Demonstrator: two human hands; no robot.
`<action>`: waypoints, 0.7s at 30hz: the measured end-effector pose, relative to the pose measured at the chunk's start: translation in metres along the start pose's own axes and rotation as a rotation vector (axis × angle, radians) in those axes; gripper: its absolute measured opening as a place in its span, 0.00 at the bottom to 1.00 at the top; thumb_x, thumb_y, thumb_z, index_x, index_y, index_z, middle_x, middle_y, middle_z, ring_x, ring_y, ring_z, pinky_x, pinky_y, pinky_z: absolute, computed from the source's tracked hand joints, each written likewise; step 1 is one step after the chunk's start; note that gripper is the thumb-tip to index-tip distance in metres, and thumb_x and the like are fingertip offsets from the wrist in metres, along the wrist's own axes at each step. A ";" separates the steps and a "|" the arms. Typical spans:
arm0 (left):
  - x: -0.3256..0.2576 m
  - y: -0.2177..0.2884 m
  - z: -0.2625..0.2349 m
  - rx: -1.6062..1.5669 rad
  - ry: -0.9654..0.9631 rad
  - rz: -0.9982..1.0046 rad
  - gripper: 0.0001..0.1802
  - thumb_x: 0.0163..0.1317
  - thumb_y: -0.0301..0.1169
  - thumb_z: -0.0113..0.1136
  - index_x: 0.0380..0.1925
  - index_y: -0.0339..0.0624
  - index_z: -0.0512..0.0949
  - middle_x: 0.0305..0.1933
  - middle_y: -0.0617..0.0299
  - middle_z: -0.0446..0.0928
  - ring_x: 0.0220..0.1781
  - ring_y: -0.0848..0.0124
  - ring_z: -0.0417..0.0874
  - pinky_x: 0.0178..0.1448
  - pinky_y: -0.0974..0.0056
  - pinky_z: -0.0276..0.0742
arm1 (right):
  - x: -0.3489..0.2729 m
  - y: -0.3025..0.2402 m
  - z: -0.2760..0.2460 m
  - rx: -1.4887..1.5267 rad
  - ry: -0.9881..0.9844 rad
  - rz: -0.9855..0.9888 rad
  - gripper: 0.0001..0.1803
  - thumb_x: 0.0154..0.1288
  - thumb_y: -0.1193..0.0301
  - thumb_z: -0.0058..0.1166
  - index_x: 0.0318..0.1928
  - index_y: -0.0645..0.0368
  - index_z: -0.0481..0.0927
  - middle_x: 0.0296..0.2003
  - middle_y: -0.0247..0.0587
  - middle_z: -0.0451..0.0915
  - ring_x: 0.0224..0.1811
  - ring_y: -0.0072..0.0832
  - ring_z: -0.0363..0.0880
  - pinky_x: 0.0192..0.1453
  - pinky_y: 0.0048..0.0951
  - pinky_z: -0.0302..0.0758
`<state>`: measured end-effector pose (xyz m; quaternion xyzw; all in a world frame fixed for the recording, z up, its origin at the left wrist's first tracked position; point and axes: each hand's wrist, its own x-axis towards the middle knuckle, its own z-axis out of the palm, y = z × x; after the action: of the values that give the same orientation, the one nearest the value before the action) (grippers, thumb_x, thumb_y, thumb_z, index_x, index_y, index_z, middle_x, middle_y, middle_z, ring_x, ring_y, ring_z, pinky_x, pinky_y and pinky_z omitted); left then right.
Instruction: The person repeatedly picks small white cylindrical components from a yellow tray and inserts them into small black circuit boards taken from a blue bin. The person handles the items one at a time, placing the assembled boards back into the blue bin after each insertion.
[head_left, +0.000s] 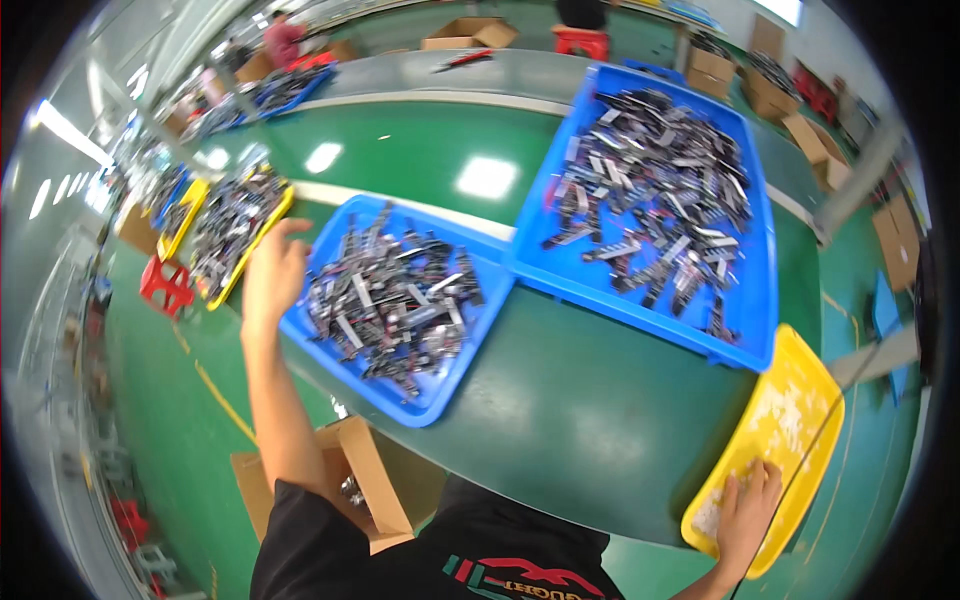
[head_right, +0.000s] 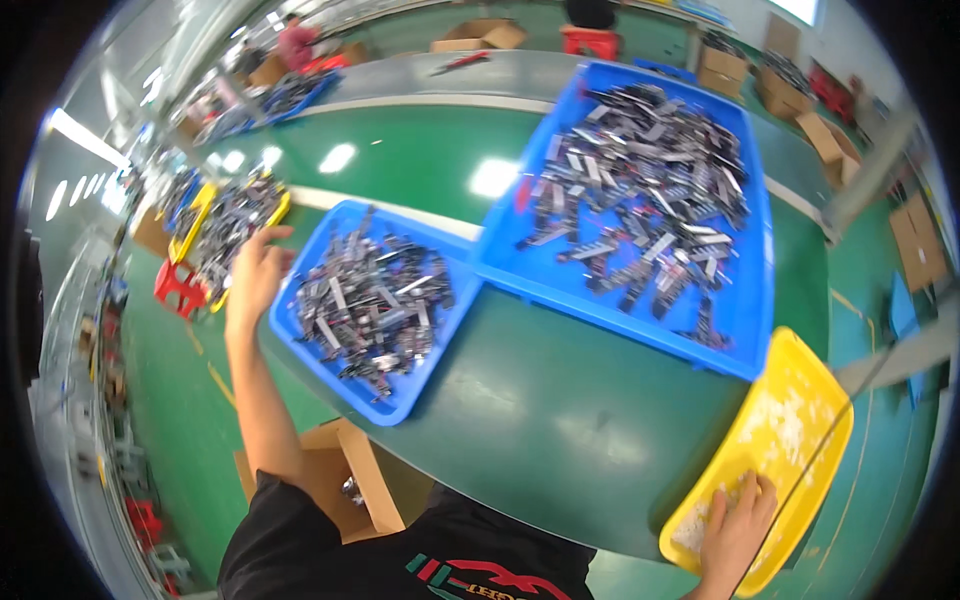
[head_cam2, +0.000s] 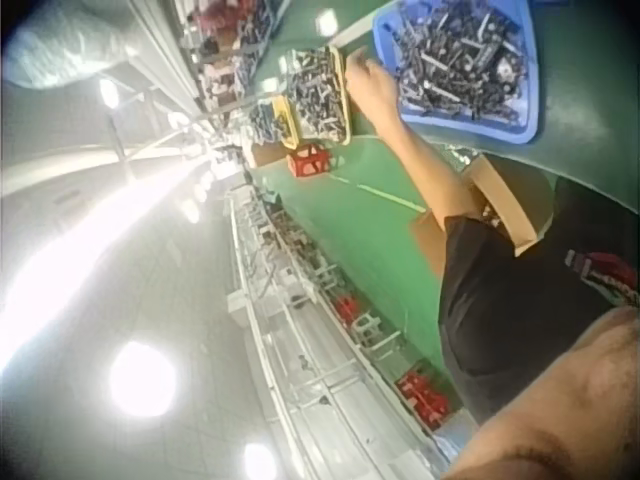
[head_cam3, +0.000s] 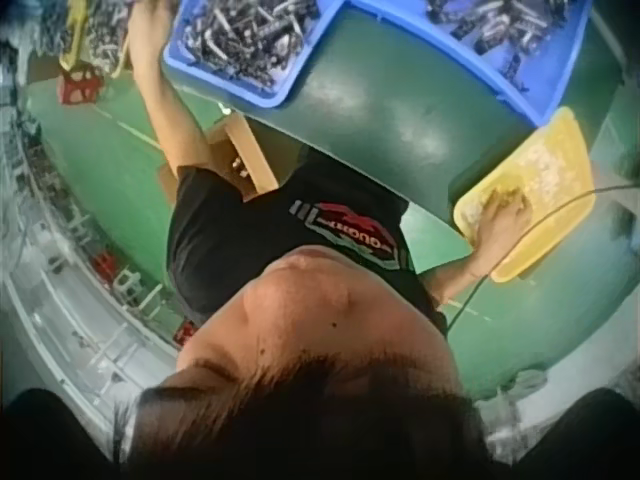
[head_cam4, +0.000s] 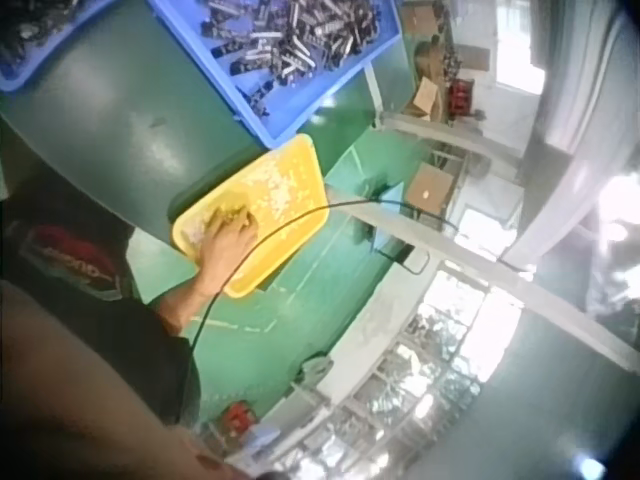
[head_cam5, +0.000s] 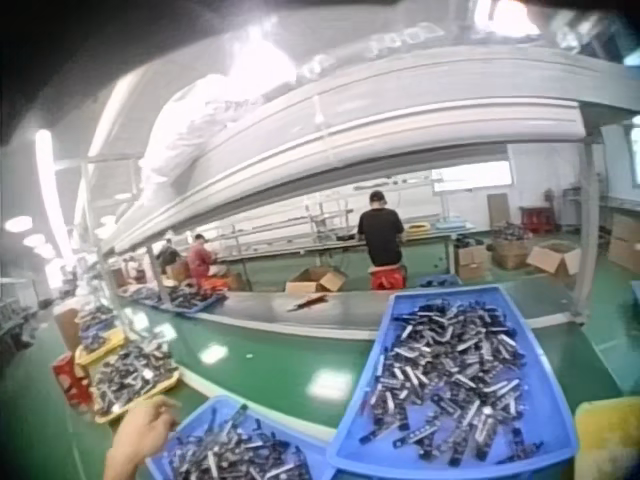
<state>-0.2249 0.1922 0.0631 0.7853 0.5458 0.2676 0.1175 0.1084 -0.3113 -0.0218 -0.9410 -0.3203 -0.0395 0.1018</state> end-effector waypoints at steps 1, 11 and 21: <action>-0.003 0.010 -0.004 0.042 0.031 0.021 0.17 0.58 0.27 0.45 0.45 0.38 0.78 0.33 0.47 0.83 0.36 0.59 0.85 0.44 0.58 0.77 | 0.003 -0.006 -0.002 0.030 0.012 -0.001 0.21 0.58 0.76 0.56 0.53 0.68 0.71 0.52 0.56 0.69 0.55 0.52 0.67 0.58 0.43 0.67; -0.084 0.192 0.090 -0.517 -0.187 0.391 0.10 0.55 0.17 0.62 0.38 0.34 0.79 0.34 0.58 0.84 0.35 0.73 0.85 0.41 0.70 0.80 | 0.016 -0.009 -0.003 0.051 0.117 0.013 0.10 0.58 0.81 0.52 0.42 0.66 0.75 0.38 0.50 0.71 0.42 0.47 0.70 0.47 0.42 0.69; -0.034 0.248 0.206 -0.106 -0.425 0.544 0.35 0.47 0.40 0.73 0.54 0.36 0.73 0.44 0.47 0.81 0.47 0.53 0.82 0.53 0.56 0.76 | 0.009 -0.002 -0.012 0.155 0.207 0.003 0.07 0.52 0.83 0.55 0.34 0.64 0.77 0.32 0.46 0.73 0.36 0.45 0.72 0.42 0.41 0.70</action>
<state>0.0761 0.0902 0.0004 0.9330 0.2650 0.1476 0.1936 0.1147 -0.3070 -0.0082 -0.9217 -0.3087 -0.1115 0.2069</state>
